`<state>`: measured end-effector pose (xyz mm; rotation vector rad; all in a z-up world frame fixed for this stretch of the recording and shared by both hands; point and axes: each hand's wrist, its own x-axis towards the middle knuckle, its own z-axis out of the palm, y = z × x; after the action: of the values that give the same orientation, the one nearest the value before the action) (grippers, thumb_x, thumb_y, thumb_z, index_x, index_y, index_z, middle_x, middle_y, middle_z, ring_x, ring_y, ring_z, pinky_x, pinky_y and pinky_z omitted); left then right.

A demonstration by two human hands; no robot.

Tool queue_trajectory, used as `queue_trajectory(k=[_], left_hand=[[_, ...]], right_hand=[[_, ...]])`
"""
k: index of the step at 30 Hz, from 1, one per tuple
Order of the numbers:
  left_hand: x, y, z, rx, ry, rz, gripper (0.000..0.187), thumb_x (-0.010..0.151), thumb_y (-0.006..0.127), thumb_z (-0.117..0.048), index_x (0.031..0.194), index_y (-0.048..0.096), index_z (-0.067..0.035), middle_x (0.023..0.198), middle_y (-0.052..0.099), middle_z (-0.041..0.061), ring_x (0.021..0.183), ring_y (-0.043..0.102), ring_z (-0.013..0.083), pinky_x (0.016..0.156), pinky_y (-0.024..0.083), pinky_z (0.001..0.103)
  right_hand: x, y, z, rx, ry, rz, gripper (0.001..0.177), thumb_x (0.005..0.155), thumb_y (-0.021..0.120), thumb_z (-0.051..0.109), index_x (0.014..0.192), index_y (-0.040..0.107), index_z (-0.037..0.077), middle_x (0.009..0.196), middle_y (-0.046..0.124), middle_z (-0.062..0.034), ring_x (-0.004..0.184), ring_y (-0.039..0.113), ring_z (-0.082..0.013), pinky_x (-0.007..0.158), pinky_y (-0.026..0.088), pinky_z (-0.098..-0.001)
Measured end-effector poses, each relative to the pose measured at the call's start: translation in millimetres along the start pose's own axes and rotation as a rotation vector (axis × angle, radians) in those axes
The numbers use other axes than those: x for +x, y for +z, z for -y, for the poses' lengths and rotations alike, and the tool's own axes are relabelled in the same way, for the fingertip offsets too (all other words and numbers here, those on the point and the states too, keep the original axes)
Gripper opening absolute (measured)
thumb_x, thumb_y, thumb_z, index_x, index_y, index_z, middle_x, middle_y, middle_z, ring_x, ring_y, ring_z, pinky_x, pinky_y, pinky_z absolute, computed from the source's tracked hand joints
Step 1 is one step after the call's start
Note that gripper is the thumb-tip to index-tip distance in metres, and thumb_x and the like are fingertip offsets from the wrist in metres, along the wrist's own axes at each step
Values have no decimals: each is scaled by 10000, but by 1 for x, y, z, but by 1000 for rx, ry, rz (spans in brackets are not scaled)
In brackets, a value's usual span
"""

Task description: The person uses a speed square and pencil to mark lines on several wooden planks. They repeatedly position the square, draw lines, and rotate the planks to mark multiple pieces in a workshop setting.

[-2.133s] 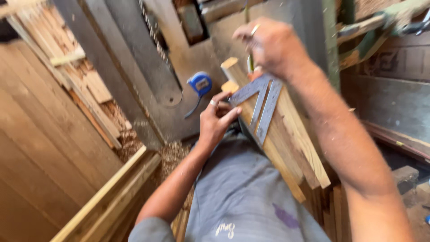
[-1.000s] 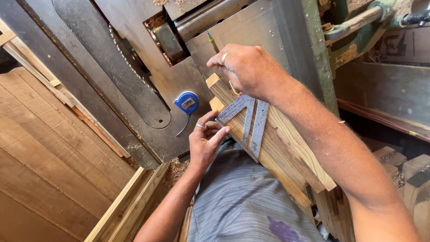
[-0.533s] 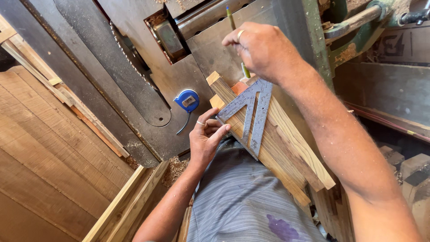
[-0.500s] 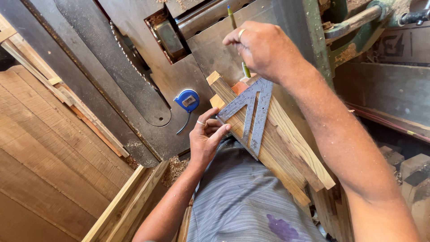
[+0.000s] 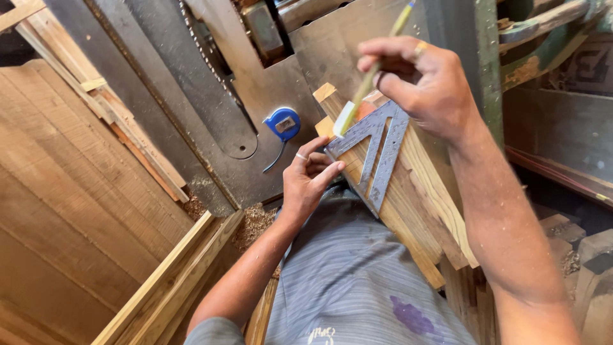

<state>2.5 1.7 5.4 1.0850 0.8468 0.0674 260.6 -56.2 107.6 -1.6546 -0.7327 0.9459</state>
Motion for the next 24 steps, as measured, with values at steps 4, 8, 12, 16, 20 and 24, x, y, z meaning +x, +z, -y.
queue_trajectory(k=[4, 8, 12, 16, 20, 24], left_hand=[[1, 1, -3, 17, -25, -27, 622, 848, 847, -123, 1376, 525, -63, 932, 690, 71, 861, 705, 109, 782, 616, 264], [0, 3, -3, -58, -49, -66, 563, 836, 843, -127, 1263, 492, -19, 921, 707, 96, 843, 702, 119, 745, 607, 265], [0, 3, -1, -149, -77, -5, 395, 881, 821, -131, 1132, 553, 17, 939, 710, 96, 857, 707, 122, 759, 621, 266], [1, 1, -2, -144, -164, 43, 299, 916, 786, -163, 1055, 595, 20, 916, 710, 100, 797, 721, 130, 697, 621, 266], [2, 2, -8, -141, -200, 71, 295, 924, 763, -196, 1031, 572, 2, 902, 688, 83, 747, 726, 132, 628, 611, 255], [2, 2, -13, -83, -200, 74, 290, 932, 750, -210, 1023, 561, -10, 910, 686, 75, 757, 736, 127, 621, 611, 244]], right_hand=[[-21, 9, -15, 42, 111, -130, 247, 1098, 610, 206, 1196, 652, -17, 964, 736, -122, 884, 749, -158, 788, 642, -288], [-33, 20, -20, -31, 222, -118, 252, 1098, 620, 225, 1120, 720, -5, 921, 741, -106, 817, 718, -137, 721, 618, -265], [-36, 34, -16, -368, 167, 50, 261, 1047, 632, 254, 1106, 742, 24, 898, 776, -73, 831, 753, -126, 732, 604, -274], [-37, 44, -11, -390, 159, 107, 263, 1039, 638, 274, 1089, 752, 43, 884, 782, -70, 826, 760, -135, 730, 604, -288], [-36, 48, -8, -438, 199, 107, 258, 1031, 632, 282, 1109, 760, 72, 853, 782, -66, 810, 766, -142, 721, 596, -284], [-37, 53, -10, -463, 124, 124, 266, 1027, 639, 295, 1114, 756, 73, 890, 779, -73, 822, 763, -157, 726, 595, -309]])
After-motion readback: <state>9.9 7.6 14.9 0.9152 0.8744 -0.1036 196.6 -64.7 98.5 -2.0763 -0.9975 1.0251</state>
